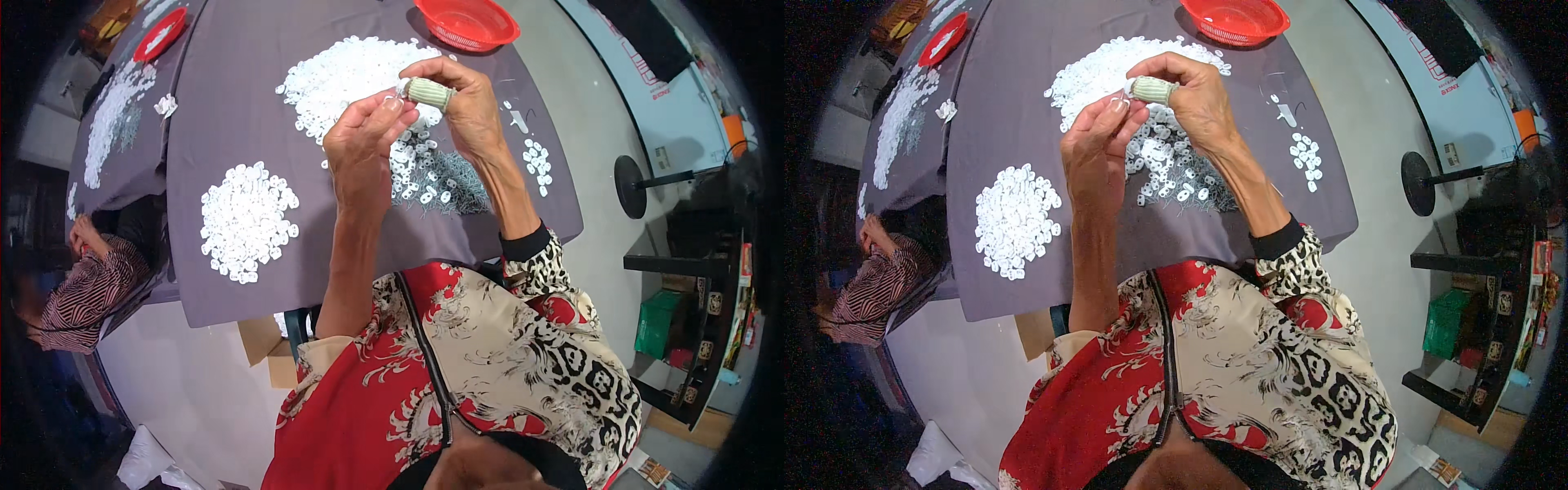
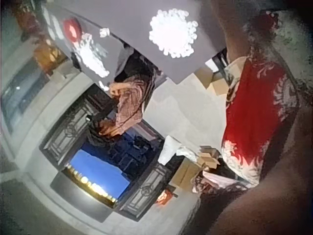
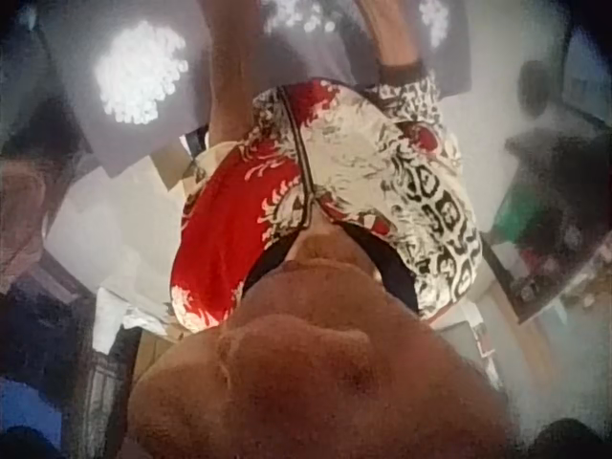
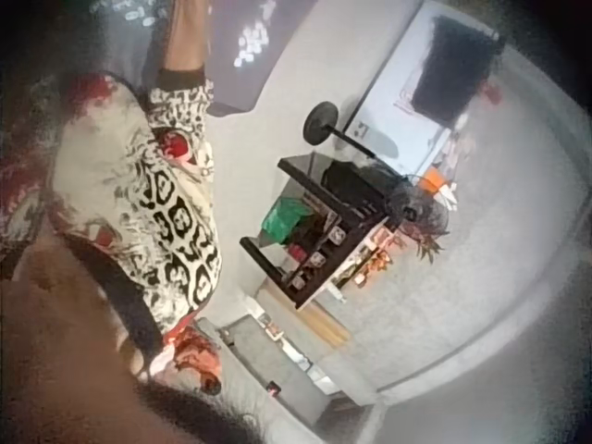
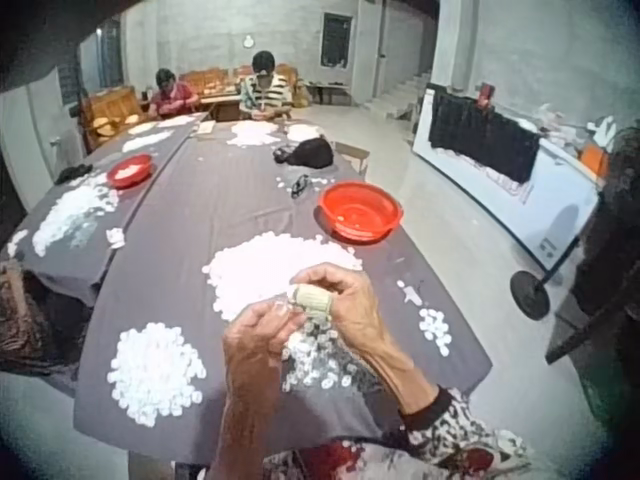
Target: The person counts small plastic or rubber parts by hand, placing them one by one into a handheld cylindrical holder.
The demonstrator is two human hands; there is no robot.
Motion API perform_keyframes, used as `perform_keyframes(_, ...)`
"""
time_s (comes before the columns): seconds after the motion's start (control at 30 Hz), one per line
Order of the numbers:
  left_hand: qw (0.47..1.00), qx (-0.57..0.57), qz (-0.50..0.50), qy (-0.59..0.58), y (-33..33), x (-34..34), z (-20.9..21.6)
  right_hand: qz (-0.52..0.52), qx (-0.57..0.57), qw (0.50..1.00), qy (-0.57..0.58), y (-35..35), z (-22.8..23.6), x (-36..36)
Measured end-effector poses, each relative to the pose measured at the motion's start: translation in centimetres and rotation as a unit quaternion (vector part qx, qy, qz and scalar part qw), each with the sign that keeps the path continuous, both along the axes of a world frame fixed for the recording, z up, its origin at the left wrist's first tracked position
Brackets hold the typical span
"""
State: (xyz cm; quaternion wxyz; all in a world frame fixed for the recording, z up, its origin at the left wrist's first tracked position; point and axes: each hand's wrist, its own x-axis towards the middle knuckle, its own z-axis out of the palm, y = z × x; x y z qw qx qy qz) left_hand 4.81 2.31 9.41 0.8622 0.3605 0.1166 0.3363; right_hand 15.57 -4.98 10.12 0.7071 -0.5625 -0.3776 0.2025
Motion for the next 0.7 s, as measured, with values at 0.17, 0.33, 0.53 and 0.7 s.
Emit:
perform_keyframes(0.17, 1.000, -0.003, 0.010, -0.001, 0.4, 0.2, -0.5, -0.014, 0.001, 1.000, -0.018, -0.1, -0.2, -0.1)
perform_keyframes(0.33, 0.999, 0.028, 0.007, 0.021, 0.6, -0.1, -0.8, -0.035, -0.149, 0.960, -0.235, -1.1, 0.7, 0.7)
perform_keyframes(0.53, 0.998, 0.052, -0.015, 0.029, 0.5, -0.8, -0.1, 0.077, -0.129, 0.983, -0.107, -1.6, 1.4, 1.6)
perform_keyframes(0.7, 0.997, 0.065, -0.032, 0.031, 0.5, -1.2, 0.2, 0.100, -0.114, 0.986, -0.066, -1.7, 0.9, 1.8)
